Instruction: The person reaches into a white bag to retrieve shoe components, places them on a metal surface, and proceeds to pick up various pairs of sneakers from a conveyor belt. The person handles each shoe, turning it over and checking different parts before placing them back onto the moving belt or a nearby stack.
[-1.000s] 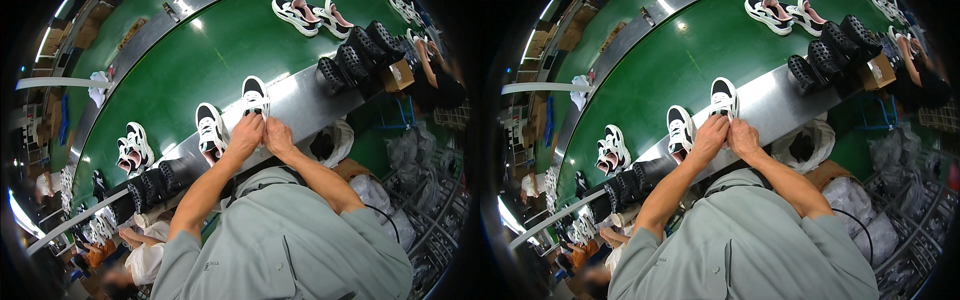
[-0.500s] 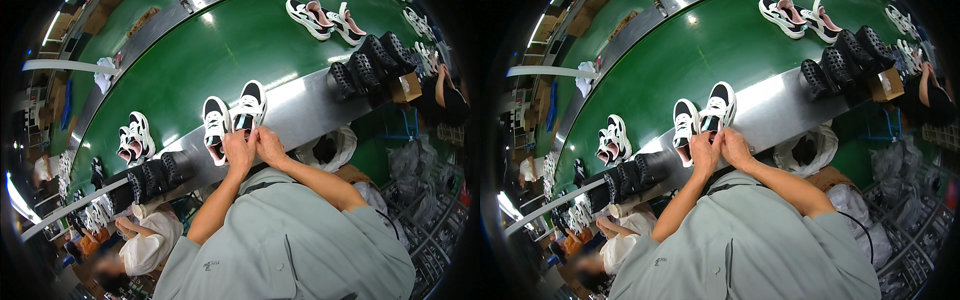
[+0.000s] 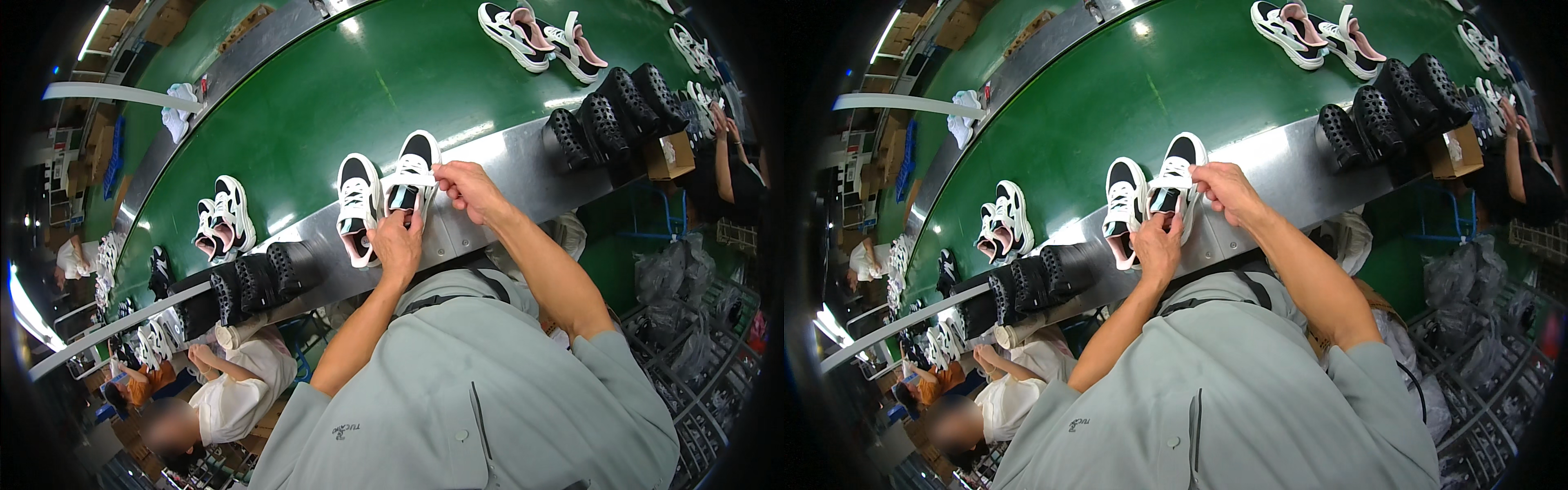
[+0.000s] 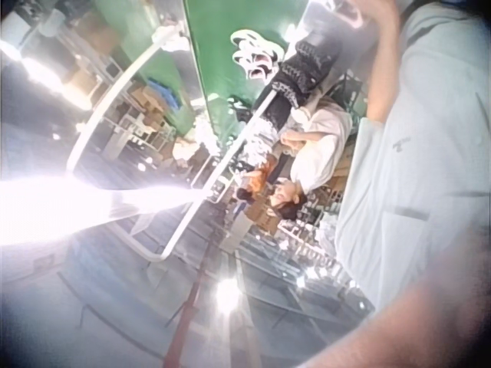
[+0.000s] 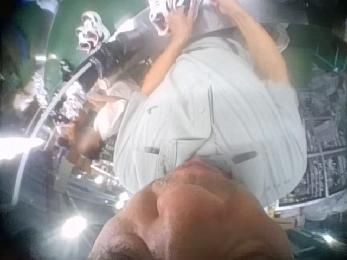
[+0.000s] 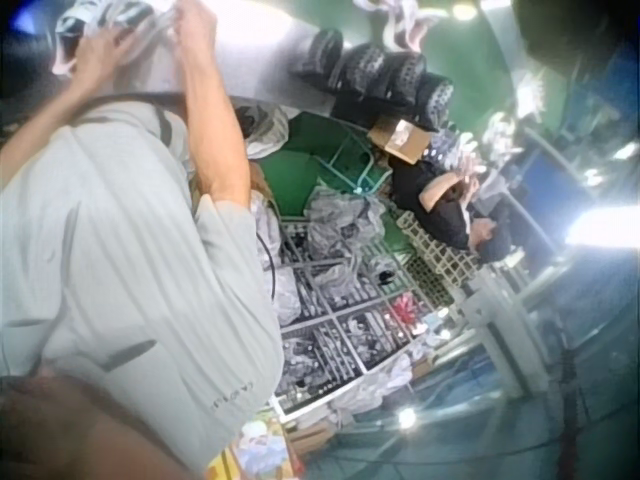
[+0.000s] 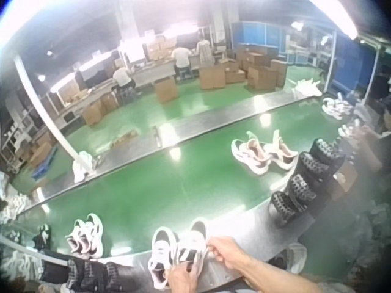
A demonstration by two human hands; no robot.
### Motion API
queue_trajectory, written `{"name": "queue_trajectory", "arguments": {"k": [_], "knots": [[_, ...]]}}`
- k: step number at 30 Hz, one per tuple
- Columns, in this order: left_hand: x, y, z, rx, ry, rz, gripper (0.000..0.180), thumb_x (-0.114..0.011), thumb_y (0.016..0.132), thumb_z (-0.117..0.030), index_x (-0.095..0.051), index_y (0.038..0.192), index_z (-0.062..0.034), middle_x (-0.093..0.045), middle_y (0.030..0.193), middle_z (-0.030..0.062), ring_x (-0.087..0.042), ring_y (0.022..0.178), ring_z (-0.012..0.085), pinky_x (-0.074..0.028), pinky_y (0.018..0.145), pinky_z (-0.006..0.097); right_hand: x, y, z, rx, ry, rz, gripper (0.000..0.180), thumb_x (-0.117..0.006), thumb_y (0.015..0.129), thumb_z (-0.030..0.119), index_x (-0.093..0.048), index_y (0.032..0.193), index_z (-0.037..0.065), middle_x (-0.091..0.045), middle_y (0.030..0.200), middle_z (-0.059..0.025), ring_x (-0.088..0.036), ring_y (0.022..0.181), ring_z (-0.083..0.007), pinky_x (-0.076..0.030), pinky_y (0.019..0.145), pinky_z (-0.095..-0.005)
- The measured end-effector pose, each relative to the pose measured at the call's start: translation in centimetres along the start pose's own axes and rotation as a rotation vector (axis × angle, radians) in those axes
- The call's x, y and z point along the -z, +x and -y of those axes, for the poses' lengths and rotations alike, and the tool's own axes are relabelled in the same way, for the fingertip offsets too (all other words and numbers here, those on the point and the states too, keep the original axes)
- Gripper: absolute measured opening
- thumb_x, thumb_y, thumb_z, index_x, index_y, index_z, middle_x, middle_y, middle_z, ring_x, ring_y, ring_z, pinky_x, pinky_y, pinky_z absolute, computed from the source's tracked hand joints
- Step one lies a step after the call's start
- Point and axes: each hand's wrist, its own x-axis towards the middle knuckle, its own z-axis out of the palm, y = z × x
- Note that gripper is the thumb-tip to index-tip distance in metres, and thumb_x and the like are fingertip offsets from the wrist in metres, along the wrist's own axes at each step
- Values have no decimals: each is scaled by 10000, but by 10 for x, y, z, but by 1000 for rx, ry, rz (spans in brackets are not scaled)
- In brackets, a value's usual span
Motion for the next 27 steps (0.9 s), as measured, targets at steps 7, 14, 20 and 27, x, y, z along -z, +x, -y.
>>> {"name": "queue_trajectory", "arguments": {"k": [7, 14, 20, 27], "knots": [[-2, -1, 2, 185, -253, 12, 261, -697, 886, -279, -760, 863, -27, -744, 780, 135, -701, 708, 304, -461, 804, 420, -1, -1, -1, -92, 1, 168, 150, -694, 953, 158, -637, 876, 42, -570, 764, 7, -432, 567, -30, -305, 405, -194], [1, -5, 0, 208, -271, 16, 256, -701, 893, -240, -767, 925, 5, -749, 778, 153, -724, 690, 271, -538, 710, 366, -10, 5, 1, -115, -157, 224, 138, -714, 931, 137, -656, 906, 14, -594, 754, -16, -431, 539, -49, -302, 400, -202], [6, -6, 1, 421, -575, 44, 245, -700, 928, -199, -755, 980, 34, -739, 755, 85, -643, 642, 111, -509, 615, 279, 2, 5, -15, -203, -21, 193, 118, -708, 935, 115, -654, 896, 18, -584, 748, -7, -448, 562, -43, -324, 415, -194], [5, -3, 2, 523, -721, 60, 239, -687, 949, -174, -749, 970, 56, -683, 742, 19, -550, 637, 63, -431, 580, 232, -1, 2, -47, -139, -30, 163, 109, -709, 936, 117, -658, 889, 33, -598, 750, -10, -458, 569, -58, -334, 440, -219]]}}
